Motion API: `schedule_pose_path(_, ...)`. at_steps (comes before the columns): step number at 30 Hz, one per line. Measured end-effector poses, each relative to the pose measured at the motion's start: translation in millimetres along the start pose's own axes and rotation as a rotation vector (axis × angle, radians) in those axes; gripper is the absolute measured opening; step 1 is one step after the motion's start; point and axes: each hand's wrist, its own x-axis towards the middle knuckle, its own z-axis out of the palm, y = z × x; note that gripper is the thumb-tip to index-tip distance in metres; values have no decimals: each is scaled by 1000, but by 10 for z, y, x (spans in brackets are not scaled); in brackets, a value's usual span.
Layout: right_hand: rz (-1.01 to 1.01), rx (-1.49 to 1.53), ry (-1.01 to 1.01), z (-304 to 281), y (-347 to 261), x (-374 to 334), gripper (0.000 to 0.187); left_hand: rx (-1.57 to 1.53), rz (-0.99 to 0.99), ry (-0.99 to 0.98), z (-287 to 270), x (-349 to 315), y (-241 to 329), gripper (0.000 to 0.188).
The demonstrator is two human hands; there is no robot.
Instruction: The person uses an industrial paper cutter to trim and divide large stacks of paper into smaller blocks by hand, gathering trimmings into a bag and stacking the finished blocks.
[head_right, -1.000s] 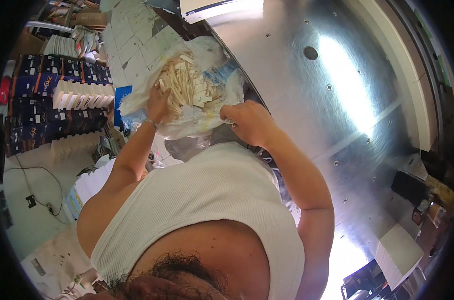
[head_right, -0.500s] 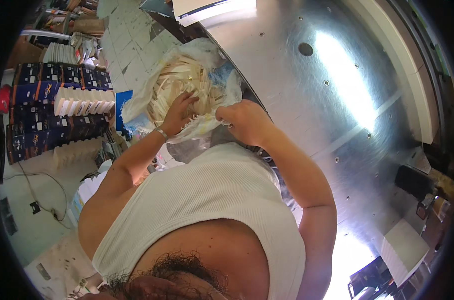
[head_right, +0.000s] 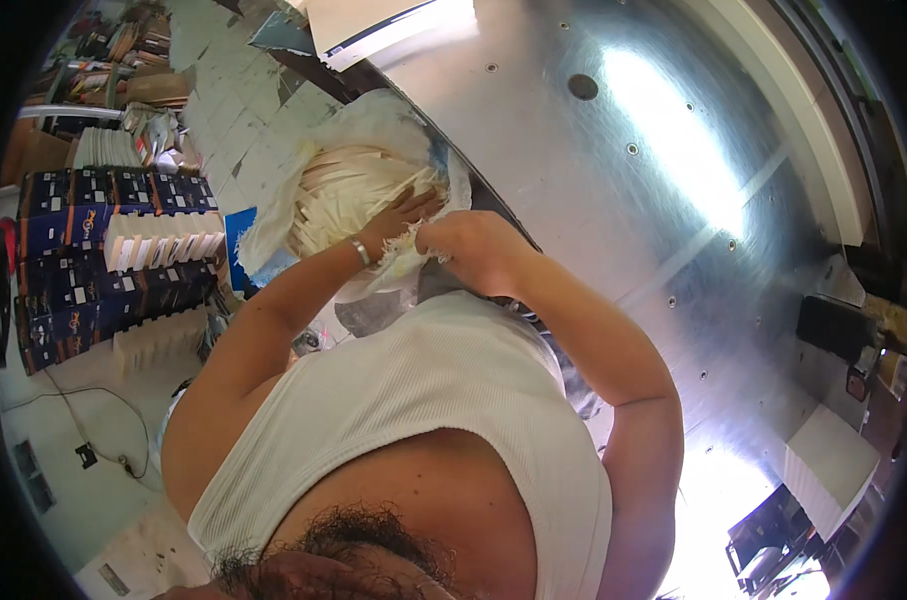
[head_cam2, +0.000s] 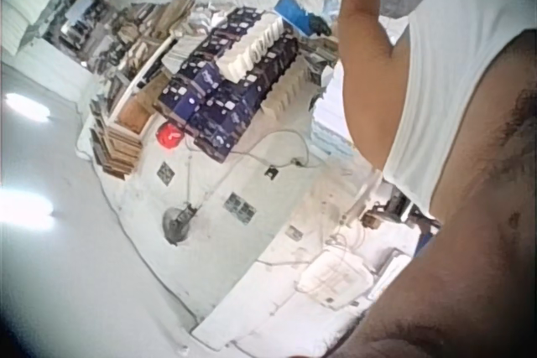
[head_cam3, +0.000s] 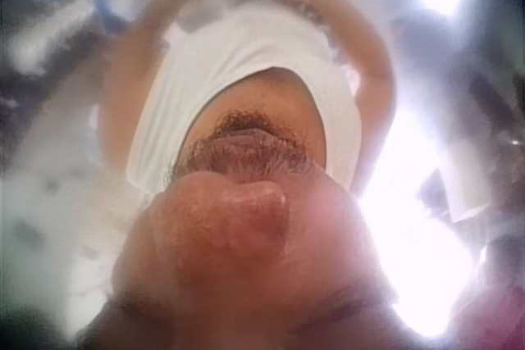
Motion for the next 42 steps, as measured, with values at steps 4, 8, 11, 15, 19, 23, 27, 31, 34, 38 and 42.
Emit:
schedule_pose_path(4, -67, 7, -4, 7, -47, -59, 24, 164, -44, -274, 343, 194, -221, 40)
schedule_pose_path(8, -92, -16, -23, -28, -59, -96, 20, 180, -99, -266, 478, 151, -203, 46)
schedule_pose_path(11, -168, -10, 46, -22, -7, -65, 20, 309, -16, -264, 466, 190, -209, 45)
schedule_pose_path(15, -166, -69, 138, -38, 20, -27, 21, 115, -124, -301, 259, 323, -92, 45)
schedule_pose_path(19, -178, -97, 168, 1, 31, 18, 23, 65, -235, -306, 218, 192, -64, 50)
schedule_pose_path(23, -143, -130, 156, 1, 65, -2, 26, -285, -334, -285, -433, 37, 161, 63)
schedule_pose_path(27, -143, -125, 170, 23, 51, -2, 29, -729, -401, -345, -1208, -22, 255, 65)
schedule_pose_path(31, -125, -122, 172, -10, 7, 45, 30, -1071, -740, -281, -1621, -34, -90, 55)
schedule_pose_path(34, -130, -116, 189, -44, 12, 38, 31, -797, -1230, -250, -1656, 83, -547, 58)
schedule_pose_path(38, -143, -103, 225, -27, 19, 32, 31, -665, -1341, 67, -1479, 42, -1081, 54)
schedule_pose_path(42, -115, -124, 207, -41, 33, 24, 33, -1029, -1290, 584, -1282, 279, -1647, 38)
